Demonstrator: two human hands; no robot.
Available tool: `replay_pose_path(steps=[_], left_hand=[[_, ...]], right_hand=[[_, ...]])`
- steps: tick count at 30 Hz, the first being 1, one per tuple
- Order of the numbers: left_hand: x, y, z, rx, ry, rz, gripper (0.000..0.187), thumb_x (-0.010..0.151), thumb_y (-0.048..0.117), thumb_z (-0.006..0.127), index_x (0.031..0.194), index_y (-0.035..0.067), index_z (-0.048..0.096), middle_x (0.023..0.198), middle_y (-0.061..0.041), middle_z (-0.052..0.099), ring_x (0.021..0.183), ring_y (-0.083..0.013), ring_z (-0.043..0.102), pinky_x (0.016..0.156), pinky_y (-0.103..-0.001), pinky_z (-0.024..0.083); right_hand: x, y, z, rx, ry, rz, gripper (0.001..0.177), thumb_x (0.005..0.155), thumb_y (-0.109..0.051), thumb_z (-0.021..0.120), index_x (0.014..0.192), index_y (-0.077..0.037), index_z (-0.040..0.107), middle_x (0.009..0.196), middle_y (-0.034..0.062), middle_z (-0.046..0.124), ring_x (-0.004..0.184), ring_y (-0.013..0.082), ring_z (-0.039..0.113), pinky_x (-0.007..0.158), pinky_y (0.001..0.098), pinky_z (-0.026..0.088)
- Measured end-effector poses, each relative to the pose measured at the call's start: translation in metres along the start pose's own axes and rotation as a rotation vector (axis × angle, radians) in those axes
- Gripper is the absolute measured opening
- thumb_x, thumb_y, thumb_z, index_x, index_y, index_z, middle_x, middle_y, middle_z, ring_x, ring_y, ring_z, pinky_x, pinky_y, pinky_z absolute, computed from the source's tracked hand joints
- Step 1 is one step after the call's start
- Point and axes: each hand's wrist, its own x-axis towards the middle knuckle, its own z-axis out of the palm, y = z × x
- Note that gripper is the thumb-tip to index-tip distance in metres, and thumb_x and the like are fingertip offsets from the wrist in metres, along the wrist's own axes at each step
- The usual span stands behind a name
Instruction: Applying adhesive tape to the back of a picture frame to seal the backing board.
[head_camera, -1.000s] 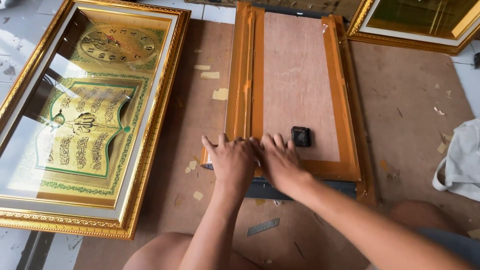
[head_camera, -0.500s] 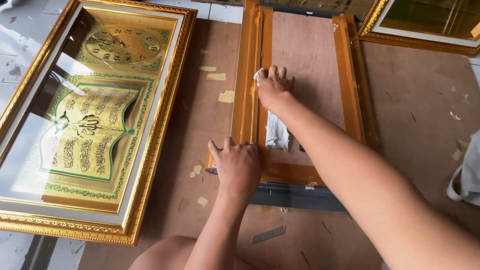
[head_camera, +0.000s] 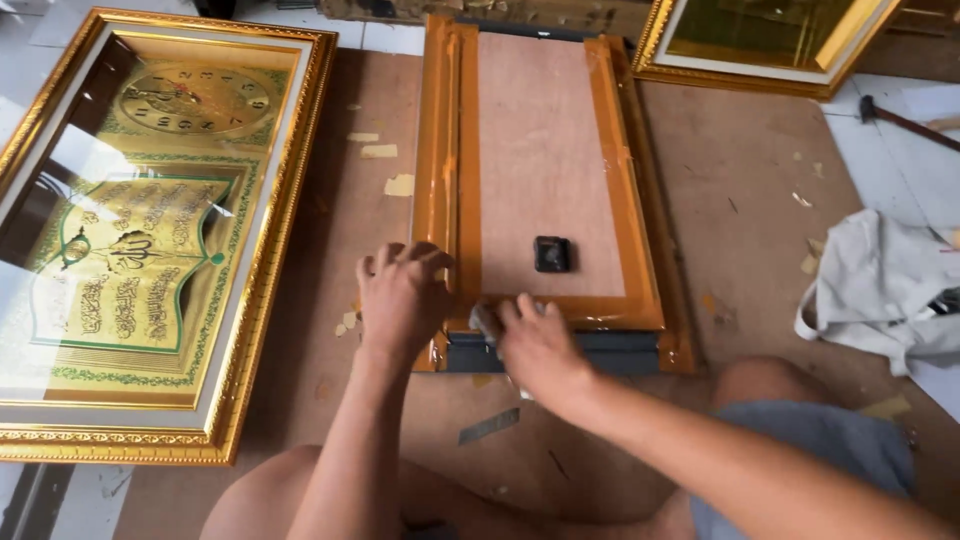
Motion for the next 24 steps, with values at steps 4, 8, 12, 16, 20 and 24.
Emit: replay_pose_path(steps=[4,8,12,16,20,24], left_hand=[[-0.012,0.006,-0.015,-0.156,0.088,-0.098,0.032,0.093,0.019,0.08,0.124,0.026,0.085,0.149,-0.011,0.07,0.147,-0.0426,0.054,0.122,-0.071,0.036],[-0.024,0.002,-0.01,-0.309,0.189,-0.305,0.054,0.088,0.029,0.087,0.141,0.023,0.076,0.163,-0.018,0.053,0.153,-0.0516,0.04,0.121,-0.075,0.035],[-0.033,0.001,-0.016,-0.65,0.149,-0.634,0.093,0.081,0.043,0.095,0.161,0.021,0.054,0.17,-0.025,0.036,0.156,-0.0596,0.035,0.125,-0.077,0.036],[-0.036,-0.018,0.004,-0.797,0.097,-0.759,0.108,0.079,0.053,0.097,0.168,0.02,0.044,0.171,-0.027,0.036,0.155,-0.0542,0.046,0.128,-0.067,0.039],[-0.041,-0.008,0.002,-0.842,0.084,-0.775,0.115,0.075,0.053,0.101,0.169,0.017,0.045,0.164,-0.032,0.042,0.15,-0.0554,0.053,0.126,-0.067,0.042],[-0.038,-0.01,0.021,-0.836,0.142,-0.841,0.12,0.074,0.047,0.105,0.172,0.021,0.04,0.165,-0.03,0.041,0.153,-0.0506,0.052,0.126,-0.065,0.043]], right_hand=[[-0.058,0.058,0.061,-0.093,0.083,0.122,0.054,0.09,-0.031,0.073,0.141,-0.012,0.075,0.122,0.0084,0.069,0.12,0.0339,0.06,0.081,0.0525,0.051],[-0.116,0.13,0.095,-0.161,-0.069,0.318,0.066,0.094,-0.027,0.066,0.159,-0.015,0.057,0.121,0.0089,0.07,0.114,0.0315,0.065,0.082,0.0512,0.052],[-0.143,0.154,0.096,0.279,-0.423,0.51,0.095,0.107,-0.018,0.066,0.185,-0.022,0.012,0.131,0.0194,0.063,0.121,0.0416,0.066,0.087,0.0564,0.062],[-0.139,0.105,-0.003,0.502,-0.437,0.471,0.078,0.103,-0.022,0.074,0.174,-0.006,0.043,0.121,0.0173,0.074,0.107,0.0355,0.074,0.074,0.0463,0.063],[-0.119,0.052,-0.089,0.574,-0.484,0.199,0.049,0.103,-0.064,0.068,0.107,-0.02,0.09,0.115,0.0054,0.076,0.113,0.0295,0.07,0.096,0.0525,0.058],[-0.079,0.013,-0.065,0.596,-0.159,-0.016,0.024,0.096,-0.047,0.081,0.108,-0.026,0.082,0.109,-0.0001,0.079,0.112,0.03,0.077,0.089,0.0519,0.066]])
